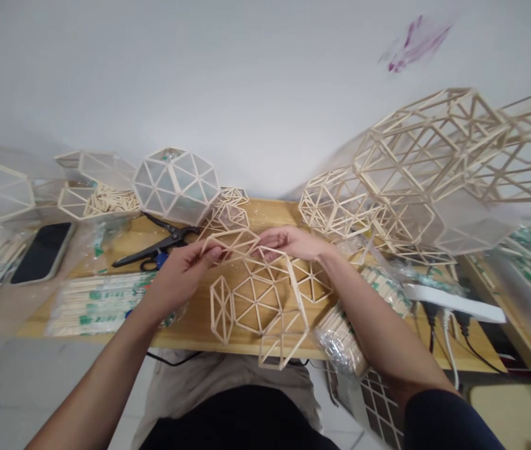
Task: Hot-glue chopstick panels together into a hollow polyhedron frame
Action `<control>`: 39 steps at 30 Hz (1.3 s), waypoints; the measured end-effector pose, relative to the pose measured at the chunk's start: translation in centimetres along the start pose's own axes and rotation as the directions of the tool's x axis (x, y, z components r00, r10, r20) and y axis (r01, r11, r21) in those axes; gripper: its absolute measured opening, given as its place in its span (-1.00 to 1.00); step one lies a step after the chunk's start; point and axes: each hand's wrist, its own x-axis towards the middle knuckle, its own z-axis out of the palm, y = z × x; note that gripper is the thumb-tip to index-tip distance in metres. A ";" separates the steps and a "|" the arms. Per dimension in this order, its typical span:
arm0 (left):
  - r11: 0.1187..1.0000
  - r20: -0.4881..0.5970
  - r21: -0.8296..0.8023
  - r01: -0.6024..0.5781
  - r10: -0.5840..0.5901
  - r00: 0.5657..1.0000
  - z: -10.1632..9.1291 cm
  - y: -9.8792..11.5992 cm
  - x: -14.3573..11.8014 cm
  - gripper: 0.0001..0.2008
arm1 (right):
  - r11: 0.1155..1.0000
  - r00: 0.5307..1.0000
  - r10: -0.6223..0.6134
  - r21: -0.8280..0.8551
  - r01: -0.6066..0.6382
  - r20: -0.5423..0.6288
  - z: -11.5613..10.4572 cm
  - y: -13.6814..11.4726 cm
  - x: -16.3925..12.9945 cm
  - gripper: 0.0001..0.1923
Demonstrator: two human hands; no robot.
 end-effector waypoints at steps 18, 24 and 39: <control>0.979 -0.070 0.204 -0.009 0.023 0.997 0.4 1.5 -1.3 -0.57 | 0.996 0.993 -0.059 0.057 0.065 -0.105 1.0 1.2 0.1 -0.73; 0.982 -0.071 0.186 0.005 0.008 0.997 0.6 1.0 -1.6 -0.50 | 0.999 0.994 -0.038 0.024 0.040 -0.099 1.1 1.1 0.1 -0.67; 0.980 0.002 0.198 0.012 -0.012 1.000 1.1 0.8 -1.6 -0.50 | 0.996 0.980 -0.084 -0.050 0.076 -0.180 0.8 2.4 1.3 -0.60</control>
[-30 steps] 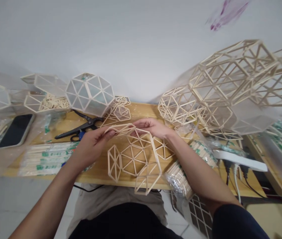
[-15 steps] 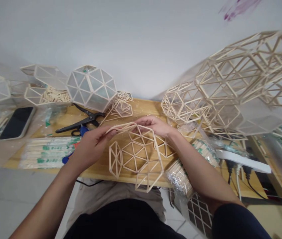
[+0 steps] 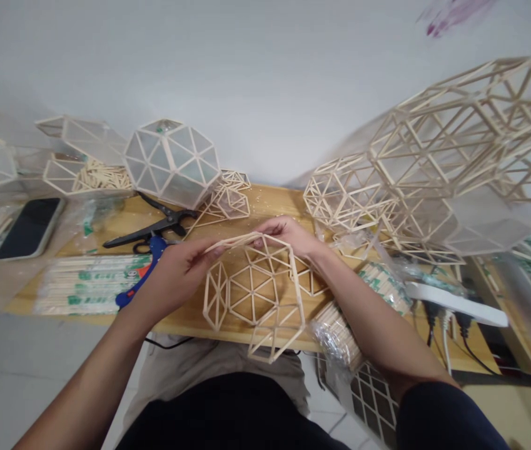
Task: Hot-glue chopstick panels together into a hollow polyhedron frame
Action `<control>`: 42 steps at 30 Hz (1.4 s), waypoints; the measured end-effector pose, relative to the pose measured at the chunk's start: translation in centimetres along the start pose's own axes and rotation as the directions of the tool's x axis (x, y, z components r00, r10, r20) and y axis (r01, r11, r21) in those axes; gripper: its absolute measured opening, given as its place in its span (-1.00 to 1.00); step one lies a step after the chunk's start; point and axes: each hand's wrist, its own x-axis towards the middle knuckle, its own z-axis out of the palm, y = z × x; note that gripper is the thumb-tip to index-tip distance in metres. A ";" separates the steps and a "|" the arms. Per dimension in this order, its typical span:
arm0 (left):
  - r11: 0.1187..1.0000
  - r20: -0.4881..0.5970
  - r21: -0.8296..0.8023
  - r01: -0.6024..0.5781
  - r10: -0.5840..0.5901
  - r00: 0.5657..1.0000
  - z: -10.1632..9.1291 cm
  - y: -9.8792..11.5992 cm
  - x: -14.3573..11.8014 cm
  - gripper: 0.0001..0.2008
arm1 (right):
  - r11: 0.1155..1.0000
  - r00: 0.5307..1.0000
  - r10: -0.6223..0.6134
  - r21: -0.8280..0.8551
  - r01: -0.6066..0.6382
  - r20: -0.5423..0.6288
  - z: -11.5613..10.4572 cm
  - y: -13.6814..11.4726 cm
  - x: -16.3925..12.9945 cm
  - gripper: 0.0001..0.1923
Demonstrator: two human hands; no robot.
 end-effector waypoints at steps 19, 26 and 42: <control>1.000 0.073 0.023 0.011 -0.013 0.997 -0.5 0.6 0.3 -0.51 | 0.997 0.999 -0.049 -0.053 0.049 -0.013 0.4 -0.2 -0.4 -0.58; 0.984 0.016 0.175 -0.011 0.008 1.000 -0.3 1.2 0.3 -0.47 | 0.996 0.998 -0.057 -0.072 0.057 0.004 0.6 -0.4 -0.4 -0.59; 0.978 -0.218 0.083 0.191 -0.170 0.961 1.3 0.3 -2.2 -0.46 | 0.988 0.990 -0.142 -0.066 0.142 -0.005 1.3 -2.0 -1.3 -0.64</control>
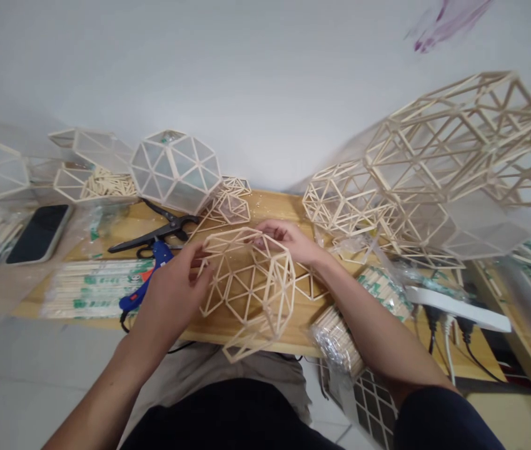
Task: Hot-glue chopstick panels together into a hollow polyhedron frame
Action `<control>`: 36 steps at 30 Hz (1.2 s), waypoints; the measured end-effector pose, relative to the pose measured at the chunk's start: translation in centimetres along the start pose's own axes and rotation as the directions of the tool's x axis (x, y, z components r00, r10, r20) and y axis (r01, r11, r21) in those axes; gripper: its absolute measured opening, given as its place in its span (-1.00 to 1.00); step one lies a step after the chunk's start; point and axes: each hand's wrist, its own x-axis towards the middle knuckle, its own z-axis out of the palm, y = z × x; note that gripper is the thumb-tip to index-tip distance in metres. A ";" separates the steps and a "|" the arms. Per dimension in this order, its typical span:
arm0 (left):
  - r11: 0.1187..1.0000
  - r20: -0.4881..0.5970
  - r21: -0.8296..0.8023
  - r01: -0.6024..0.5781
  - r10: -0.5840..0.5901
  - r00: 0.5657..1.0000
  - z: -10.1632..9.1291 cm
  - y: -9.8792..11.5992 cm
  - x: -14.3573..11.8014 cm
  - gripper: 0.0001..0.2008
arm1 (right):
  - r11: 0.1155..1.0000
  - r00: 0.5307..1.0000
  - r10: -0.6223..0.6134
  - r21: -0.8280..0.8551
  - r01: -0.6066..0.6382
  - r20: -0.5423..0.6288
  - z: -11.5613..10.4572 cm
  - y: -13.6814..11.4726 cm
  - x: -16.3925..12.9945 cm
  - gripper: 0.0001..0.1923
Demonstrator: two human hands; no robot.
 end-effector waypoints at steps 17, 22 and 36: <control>0.938 0.107 -0.302 -0.169 0.210 0.972 -0.3 0.4 5.5 -0.61 | 0.988 0.951 -0.101 0.141 0.062 0.292 -0.1 -1.7 -0.3 -0.79; 0.932 0.042 -0.267 -0.246 0.266 0.963 -0.4 1.2 5.7 -0.67 | 0.990 0.942 -0.124 0.110 0.094 0.312 -0.4 -1.9 -0.5 -0.80; 0.854 -0.166 0.155 -0.497 0.518 0.839 -1.1 2.8 5.8 -0.73 | 0.990 0.975 -0.136 0.003 0.138 0.174 -0.1 -2.7 -0.8 -0.76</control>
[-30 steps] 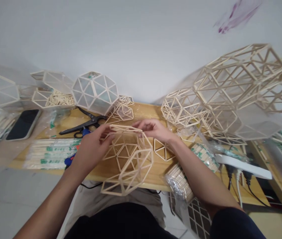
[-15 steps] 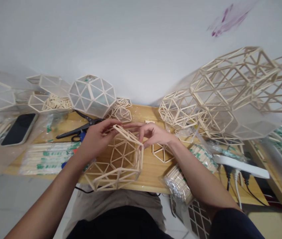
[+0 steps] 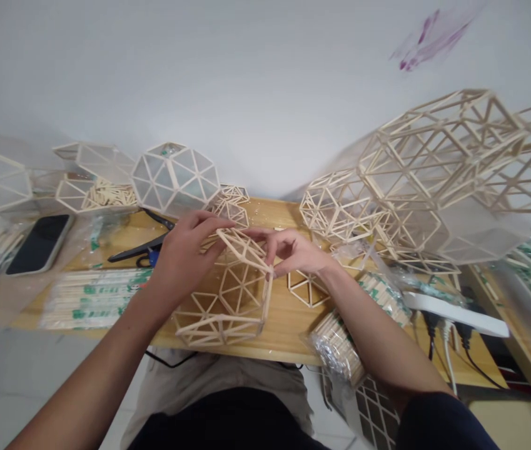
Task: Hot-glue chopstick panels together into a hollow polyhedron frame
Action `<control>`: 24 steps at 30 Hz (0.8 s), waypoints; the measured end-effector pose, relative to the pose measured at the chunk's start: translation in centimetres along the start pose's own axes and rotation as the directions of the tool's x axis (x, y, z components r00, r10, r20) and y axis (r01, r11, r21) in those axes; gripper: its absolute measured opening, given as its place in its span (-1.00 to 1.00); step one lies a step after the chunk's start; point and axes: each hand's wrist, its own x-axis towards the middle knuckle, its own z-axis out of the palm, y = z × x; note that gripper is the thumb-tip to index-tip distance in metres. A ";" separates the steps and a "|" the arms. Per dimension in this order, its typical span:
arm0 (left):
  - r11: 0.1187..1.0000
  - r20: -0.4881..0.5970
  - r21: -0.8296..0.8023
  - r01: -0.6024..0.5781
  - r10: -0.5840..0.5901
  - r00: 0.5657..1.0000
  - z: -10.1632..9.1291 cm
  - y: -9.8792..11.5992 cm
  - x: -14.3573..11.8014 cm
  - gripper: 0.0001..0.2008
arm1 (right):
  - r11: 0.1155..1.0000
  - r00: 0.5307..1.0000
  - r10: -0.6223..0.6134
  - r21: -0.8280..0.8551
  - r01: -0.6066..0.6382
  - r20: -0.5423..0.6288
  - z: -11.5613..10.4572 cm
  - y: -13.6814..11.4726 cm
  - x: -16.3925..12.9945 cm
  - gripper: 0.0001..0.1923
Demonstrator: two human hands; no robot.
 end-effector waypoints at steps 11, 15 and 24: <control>0.880 0.149 -0.467 0.087 -0.019 0.989 -1.5 -0.1 1.0 -0.62 | 0.777 0.969 -0.180 -0.628 0.036 -0.168 3.3 -5.7 -1.6 -0.79; 0.507 0.393 -0.794 0.335 0.008 0.920 -2.5 -1.0 -0.5 -0.42 | 0.690 0.960 -0.194 -0.723 -0.013 -0.202 4.9 -5.8 -2.1 -0.79; 0.626 0.228 -0.624 0.468 -0.428 0.875 -2.8 0.8 -3.3 -0.66 | 0.731 0.936 -0.166 -0.676 -0.095 -0.310 7.4 -4.9 -3.6 -0.14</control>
